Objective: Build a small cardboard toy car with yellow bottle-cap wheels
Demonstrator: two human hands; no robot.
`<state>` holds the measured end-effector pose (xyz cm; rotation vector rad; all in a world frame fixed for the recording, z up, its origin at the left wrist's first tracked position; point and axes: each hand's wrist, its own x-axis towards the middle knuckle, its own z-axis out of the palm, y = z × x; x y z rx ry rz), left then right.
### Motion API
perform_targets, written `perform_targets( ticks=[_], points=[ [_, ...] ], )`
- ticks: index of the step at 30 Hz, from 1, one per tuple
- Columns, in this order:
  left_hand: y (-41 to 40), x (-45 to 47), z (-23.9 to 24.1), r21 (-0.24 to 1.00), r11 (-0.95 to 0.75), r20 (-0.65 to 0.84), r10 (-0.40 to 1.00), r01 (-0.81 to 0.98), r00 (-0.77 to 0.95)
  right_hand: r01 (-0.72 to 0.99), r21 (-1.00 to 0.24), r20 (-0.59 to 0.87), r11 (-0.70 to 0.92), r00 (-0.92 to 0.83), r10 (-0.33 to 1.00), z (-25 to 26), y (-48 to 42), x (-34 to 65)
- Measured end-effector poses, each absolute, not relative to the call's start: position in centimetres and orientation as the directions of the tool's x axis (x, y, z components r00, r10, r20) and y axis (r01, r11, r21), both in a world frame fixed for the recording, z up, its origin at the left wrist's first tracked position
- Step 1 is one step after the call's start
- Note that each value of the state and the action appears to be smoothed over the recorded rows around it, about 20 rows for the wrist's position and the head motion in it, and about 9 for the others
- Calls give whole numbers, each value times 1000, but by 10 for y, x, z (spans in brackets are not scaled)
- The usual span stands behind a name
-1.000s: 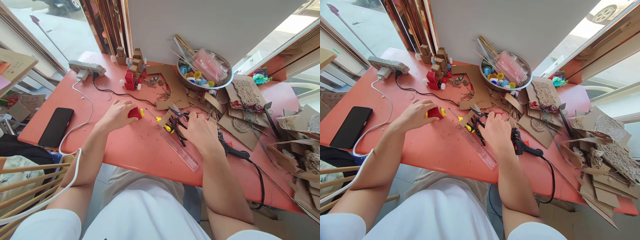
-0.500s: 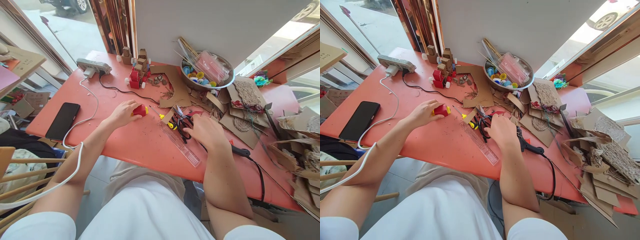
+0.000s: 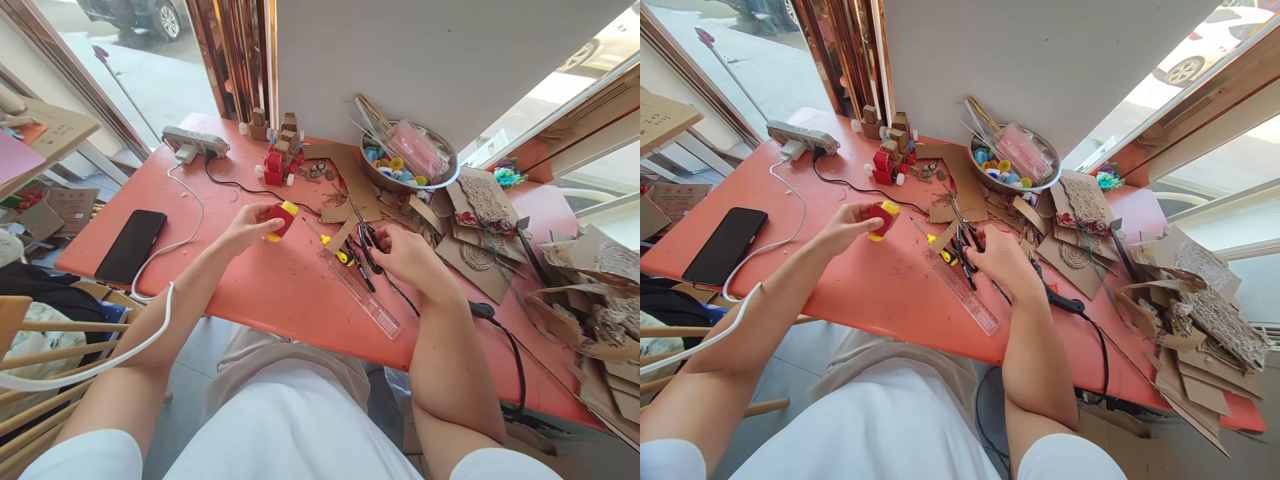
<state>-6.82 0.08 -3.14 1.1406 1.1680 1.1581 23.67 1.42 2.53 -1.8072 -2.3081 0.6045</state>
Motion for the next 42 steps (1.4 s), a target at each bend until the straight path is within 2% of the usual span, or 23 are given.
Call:
perform_targets(
  ticks=[3,7,12,19,26,33,37,42],
  points=[
    [-2,-63,-25,922,183,-152,982,-340,116,812,-548,-146,201,-329,933,27,11,229],
    [-3,-58,-20,799,329,-266,944,-503,194,724,-643,-108,247,-406,907,25,3,217],
    [-1,-52,-15,723,404,-313,915,-560,256,681,-672,-30,289,-415,909,23,-5,207],
    [12,-39,-6,703,407,-287,912,-583,291,655,-705,-27,271,-407,913,27,-9,203],
    [11,-29,-11,685,421,-294,906,-595,303,546,-810,-41,212,-414,909,22,-16,195],
    [4,-25,-17,693,339,-254,941,-637,225,601,-747,8,283,-418,908,14,-27,187],
    [0,-19,-17,751,225,-183,974,-621,131,669,-660,33,342,-429,903,9,-34,184],
    [-5,-15,-19,787,110,-57,993,-607,106,691,-575,97,438,-474,875,7,-39,183]
  ],
)
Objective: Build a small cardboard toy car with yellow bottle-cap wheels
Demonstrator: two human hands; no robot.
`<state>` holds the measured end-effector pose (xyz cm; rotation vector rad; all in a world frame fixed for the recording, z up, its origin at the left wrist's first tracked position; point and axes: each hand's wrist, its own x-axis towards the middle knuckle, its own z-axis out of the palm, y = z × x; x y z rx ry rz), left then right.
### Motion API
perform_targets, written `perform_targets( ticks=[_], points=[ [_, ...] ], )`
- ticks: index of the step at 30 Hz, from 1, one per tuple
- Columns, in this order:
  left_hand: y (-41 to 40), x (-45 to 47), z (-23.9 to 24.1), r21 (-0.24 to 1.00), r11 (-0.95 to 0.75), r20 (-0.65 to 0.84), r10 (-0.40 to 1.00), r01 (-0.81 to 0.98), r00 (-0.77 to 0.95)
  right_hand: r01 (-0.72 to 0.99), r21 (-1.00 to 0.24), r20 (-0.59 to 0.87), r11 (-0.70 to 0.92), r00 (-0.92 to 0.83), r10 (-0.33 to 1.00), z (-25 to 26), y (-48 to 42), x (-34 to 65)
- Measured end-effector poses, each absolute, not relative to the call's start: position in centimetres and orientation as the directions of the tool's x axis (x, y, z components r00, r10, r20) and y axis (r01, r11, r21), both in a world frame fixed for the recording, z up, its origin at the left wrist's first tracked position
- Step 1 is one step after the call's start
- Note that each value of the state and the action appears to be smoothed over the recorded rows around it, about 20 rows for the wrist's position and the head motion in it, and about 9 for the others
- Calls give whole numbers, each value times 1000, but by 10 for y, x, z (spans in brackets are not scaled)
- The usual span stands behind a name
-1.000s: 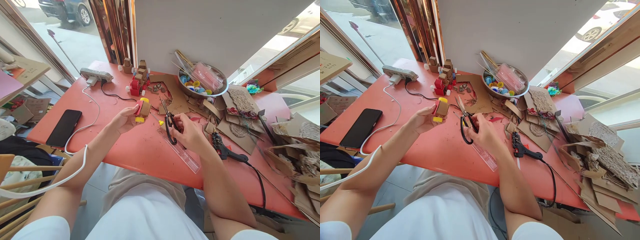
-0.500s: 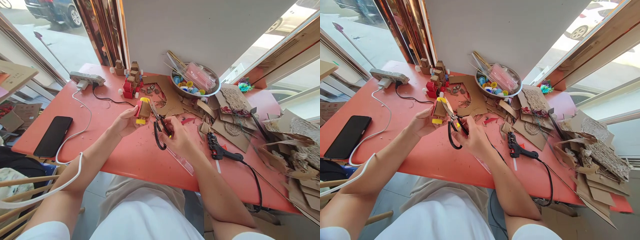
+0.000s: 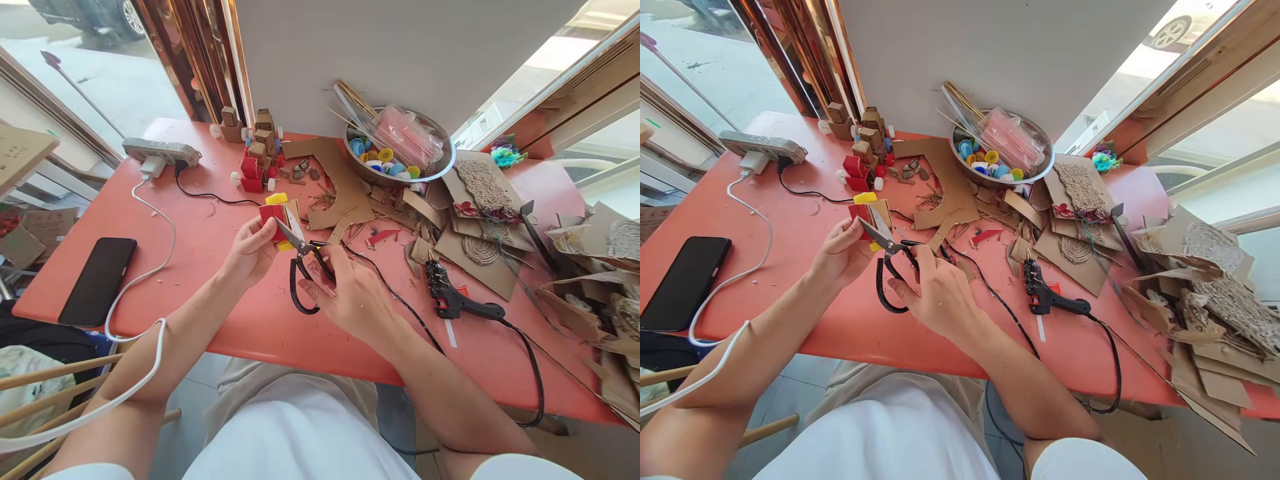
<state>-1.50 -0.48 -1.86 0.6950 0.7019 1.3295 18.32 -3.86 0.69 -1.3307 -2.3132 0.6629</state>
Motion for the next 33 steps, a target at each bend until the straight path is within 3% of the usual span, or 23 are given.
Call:
perform_targets(
  ticks=[8,14,17,19,22,24,27,33],
  points=[
    [-7,-14,-24,805,46,-48,999,-591,12,723,-447,145,526,-522,841,4,-42,182],
    [-9,-14,-26,817,42,-56,998,-575,-7,714,-452,160,535,-525,836,-1,-42,184],
    [-9,-15,-25,813,53,-84,996,-579,-27,681,-531,149,505,-512,846,-1,-42,184],
    [-10,-15,-24,801,69,-115,993,-594,-40,611,-657,122,443,-493,861,0,-40,185],
    [-10,-16,-20,762,127,-199,979,-635,-42,418,-878,43,234,-418,907,3,-33,185],
    [-11,-16,-16,732,179,-256,966,-657,-22,267,-961,-37,72,-383,923,5,-27,186],
    [-12,-15,-10,699,235,-292,956,-675,31,141,-988,-115,-62,-414,903,9,-20,189],
    [-13,-15,-8,661,272,-297,951,-700,90,188,-981,-59,43,-503,862,14,-23,194]
  ],
)
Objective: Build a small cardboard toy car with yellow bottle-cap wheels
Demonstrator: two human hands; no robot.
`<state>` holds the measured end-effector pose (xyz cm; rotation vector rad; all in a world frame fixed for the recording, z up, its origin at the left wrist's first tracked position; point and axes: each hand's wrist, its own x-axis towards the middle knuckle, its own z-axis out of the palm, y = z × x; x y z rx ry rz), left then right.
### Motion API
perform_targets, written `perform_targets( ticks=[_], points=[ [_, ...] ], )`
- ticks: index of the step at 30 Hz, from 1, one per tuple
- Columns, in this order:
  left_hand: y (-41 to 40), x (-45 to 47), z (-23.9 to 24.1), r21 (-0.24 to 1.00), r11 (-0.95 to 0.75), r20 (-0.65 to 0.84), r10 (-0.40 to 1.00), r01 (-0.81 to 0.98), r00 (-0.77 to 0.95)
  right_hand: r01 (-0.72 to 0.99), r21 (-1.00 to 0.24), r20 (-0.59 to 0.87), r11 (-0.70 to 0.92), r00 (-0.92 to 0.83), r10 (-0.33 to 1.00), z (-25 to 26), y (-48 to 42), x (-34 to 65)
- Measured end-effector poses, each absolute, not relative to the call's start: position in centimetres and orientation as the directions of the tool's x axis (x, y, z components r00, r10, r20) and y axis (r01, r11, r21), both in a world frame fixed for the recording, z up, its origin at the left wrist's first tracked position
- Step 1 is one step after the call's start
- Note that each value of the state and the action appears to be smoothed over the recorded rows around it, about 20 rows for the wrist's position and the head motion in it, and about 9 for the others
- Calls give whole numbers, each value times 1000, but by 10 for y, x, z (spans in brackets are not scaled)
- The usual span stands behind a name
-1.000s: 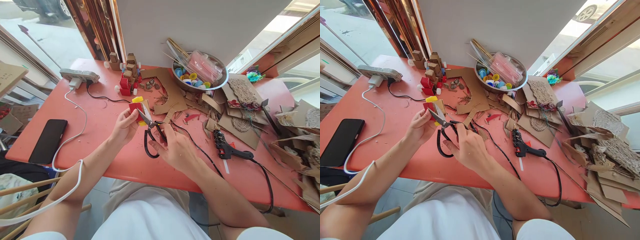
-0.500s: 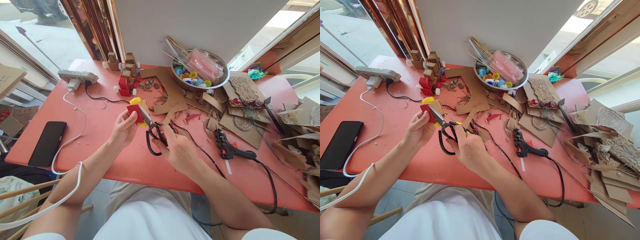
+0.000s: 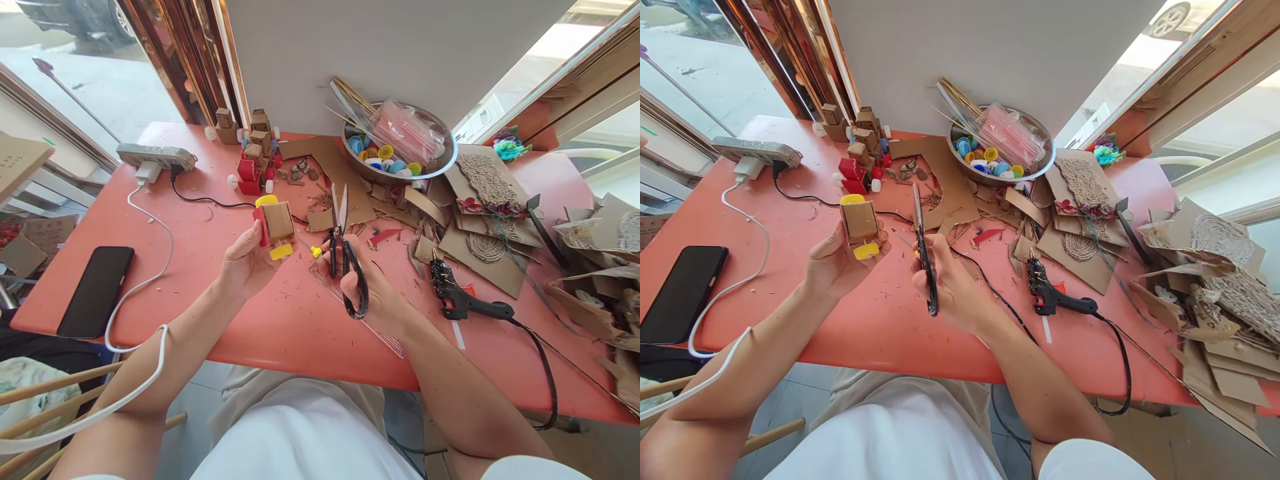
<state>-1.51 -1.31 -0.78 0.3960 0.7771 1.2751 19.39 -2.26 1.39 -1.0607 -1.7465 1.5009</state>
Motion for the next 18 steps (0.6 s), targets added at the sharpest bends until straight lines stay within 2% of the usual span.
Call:
perform_targets(
  ticks=[3,9,14,18],
  points=[
    [-14,-16,-11,660,290,-299,948,-693,113,349,-924,-44,155,-500,865,13,-26,193],
    [-14,-17,-15,668,303,-297,946,-680,130,594,-717,51,365,-477,877,3,-33,188],
    [-14,-15,-16,738,251,-199,968,-627,153,661,-614,91,431,-483,871,2,-37,186],
    [-15,-15,-20,773,228,-185,974,-593,134,700,-537,136,471,-479,867,2,-37,186]
  ],
)
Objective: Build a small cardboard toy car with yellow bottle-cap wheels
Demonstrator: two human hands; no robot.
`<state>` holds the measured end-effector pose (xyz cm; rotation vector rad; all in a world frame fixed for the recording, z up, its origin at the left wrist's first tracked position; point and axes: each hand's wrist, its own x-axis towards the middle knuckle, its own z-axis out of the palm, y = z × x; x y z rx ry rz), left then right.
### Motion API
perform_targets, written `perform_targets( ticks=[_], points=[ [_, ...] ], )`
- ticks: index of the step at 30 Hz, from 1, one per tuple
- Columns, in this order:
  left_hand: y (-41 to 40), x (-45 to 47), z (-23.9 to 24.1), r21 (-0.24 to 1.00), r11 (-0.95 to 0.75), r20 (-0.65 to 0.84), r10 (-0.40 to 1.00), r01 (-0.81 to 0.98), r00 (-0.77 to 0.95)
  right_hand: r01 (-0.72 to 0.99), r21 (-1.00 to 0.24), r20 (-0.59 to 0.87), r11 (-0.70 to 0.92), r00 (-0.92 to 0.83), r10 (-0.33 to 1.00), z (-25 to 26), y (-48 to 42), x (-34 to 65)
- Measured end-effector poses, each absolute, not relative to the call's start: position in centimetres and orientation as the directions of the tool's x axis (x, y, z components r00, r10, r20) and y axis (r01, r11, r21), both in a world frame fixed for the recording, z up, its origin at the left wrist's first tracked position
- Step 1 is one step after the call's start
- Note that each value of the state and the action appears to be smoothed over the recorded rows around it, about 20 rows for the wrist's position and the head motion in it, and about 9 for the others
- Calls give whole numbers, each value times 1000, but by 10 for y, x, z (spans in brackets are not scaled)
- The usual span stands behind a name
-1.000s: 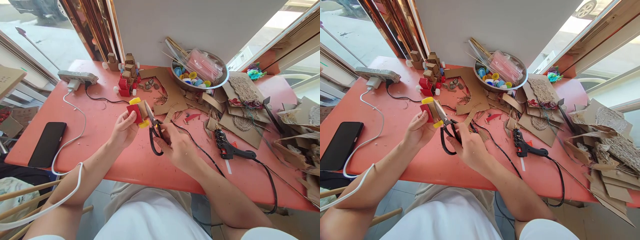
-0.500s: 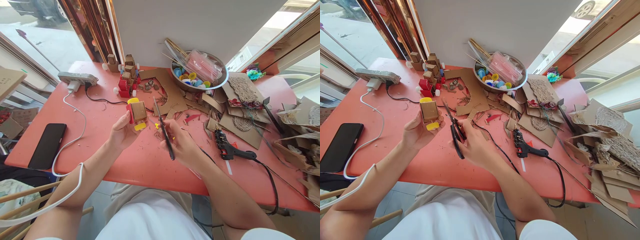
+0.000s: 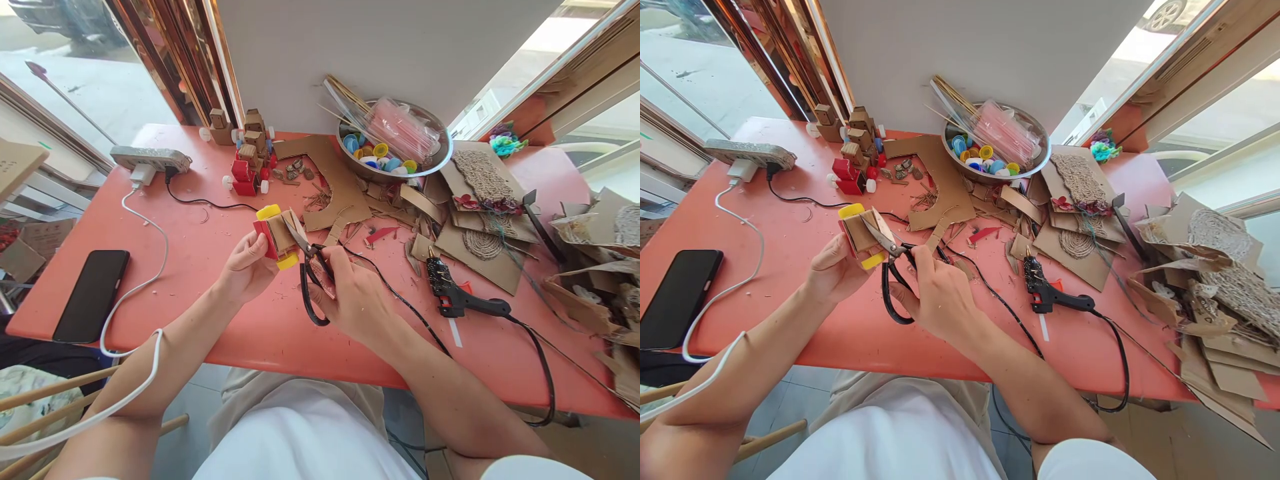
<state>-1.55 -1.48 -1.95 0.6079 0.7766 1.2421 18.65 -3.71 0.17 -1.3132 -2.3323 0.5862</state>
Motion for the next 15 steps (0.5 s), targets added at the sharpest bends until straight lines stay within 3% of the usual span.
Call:
perform_targets(
  ticks=[15],
  points=[
    [-15,-18,-27,803,194,-157,981,-563,114,792,-342,127,506,-495,860,-2,-37,184]
  ],
)
